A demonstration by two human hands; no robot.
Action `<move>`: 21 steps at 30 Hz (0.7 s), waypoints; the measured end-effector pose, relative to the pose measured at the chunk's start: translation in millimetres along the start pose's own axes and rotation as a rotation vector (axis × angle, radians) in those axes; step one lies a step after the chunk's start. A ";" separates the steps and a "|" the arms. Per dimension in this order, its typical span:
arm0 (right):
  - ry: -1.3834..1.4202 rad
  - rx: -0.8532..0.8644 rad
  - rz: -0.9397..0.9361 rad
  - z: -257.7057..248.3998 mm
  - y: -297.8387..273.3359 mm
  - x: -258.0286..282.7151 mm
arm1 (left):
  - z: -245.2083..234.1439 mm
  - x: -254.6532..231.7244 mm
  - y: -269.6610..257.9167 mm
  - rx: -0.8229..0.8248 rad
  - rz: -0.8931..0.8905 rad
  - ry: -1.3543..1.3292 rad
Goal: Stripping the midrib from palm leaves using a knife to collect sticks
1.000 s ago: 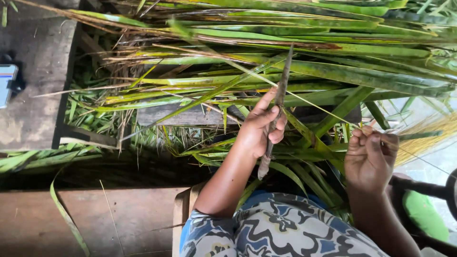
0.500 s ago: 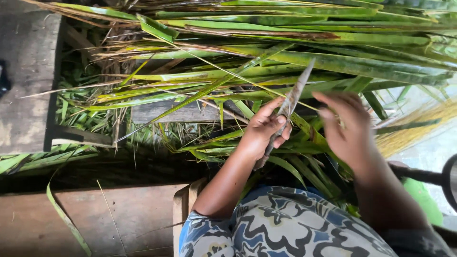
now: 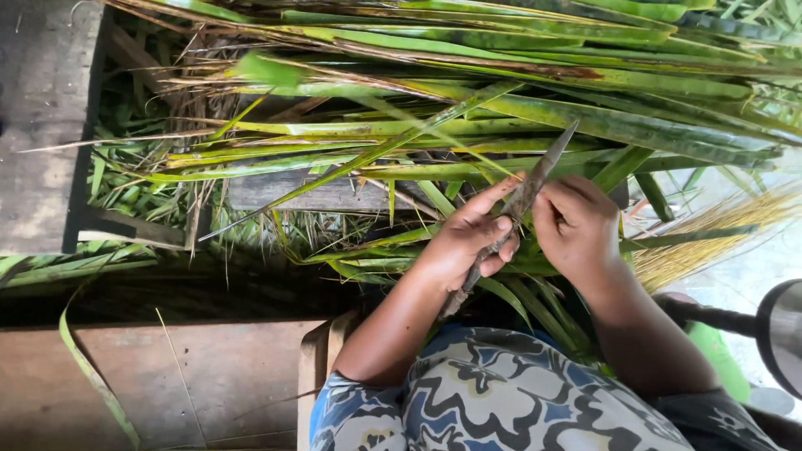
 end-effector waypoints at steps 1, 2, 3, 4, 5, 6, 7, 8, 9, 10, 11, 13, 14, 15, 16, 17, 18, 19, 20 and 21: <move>-0.002 0.002 -0.003 0.3 1.7 5.2 | -0.2 -0.4 0.6 0.001 0.003 -0.002; 0.029 -0.007 0.014 0.1 3.3 9.6 | -0.8 -1.0 1.0 -0.003 0.009 0.020; 0.061 -0.015 0.032 -0.2 5.0 14.0 | -1.2 -1.6 1.6 -0.008 0.016 0.042; 0.061 -0.017 0.029 -1.2 5.5 16.8 | -1.8 -1.7 2.0 -0.006 0.018 0.043; 0.100 0.001 0.078 -1.6 6.3 17.4 | -2.4 -1.7 2.5 -0.002 0.024 0.048; 0.139 0.021 0.130 -2.2 6.1 18.2 | -2.7 -1.3 2.1 -0.001 0.028 0.052; 0.140 0.022 0.129 -3.0 6.4 21.2 | -3.2 -4.6 2.9 -0.001 0.029 0.052; 0.183 0.047 0.174 -3.0 6.5 22.6 | -4.4 -7.5 3.3 -0.023 0.020 0.035; 0.226 0.071 0.218 -2.9 6.4 24.1 | -5.6 -10.3 3.8 -0.045 0.011 0.018; 0.226 0.071 0.217 -6.1 7.8 28.3 | -6.5 -12.8 5.1 -0.044 0.013 0.019; 0.197 0.076 0.216 -9.1 9.1 32.6 | -7.0 -15.6 6.6 -0.031 0.022 0.038; 0.168 0.084 0.214 -12.3 10.4 36.2 | -9.5 -19.7 8.7 -0.020 0.035 0.056; 0.100 0.031 0.119 -14.8 9.9 39.0 | -11.5 -20.7 9.2 -0.022 0.033 0.042; 0.031 -0.022 0.024 -17.1 8.9 42.0 | -13.6 -21.6 9.8 -0.024 0.030 0.028; 0.033 -0.022 0.023 -19.5 6.7 40.9 | -15.3 -23.8 11.7 -0.025 0.032 0.029; 0.018 -0.024 -0.002 -22.0 4.2 40.8 | -17.8 -27.2 13.6 -0.044 0.062 0.026; 0.003 -0.025 -0.027 -24.3 2.0 40.6 | -20.4 -30.6 15.5 -0.066 0.094 0.022; 0.005 -0.023 -0.030 -24.4 -0.2 38.2 | -23.0 -32.7 17.2 -0.068 0.097 0.022; -0.034 -0.035 -0.066 -24.8 -3.4 37.3 | -25.7 -34.3 18.4 -0.071 0.093 0.019; -0.073 -0.048 -0.102 -25.2 -6.5 36.4 | -28.5 -36.0 19.6 -0.074 0.089 0.016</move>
Point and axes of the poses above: each hand's wrist, its own y-axis towards the middle knuckle, its own z-axis out of the palm, x = y × z, the point moved 4 cm from there along y, towards the middle knuckle, and after that the axes turned 10 degrees about z, right-handed, at the moved point
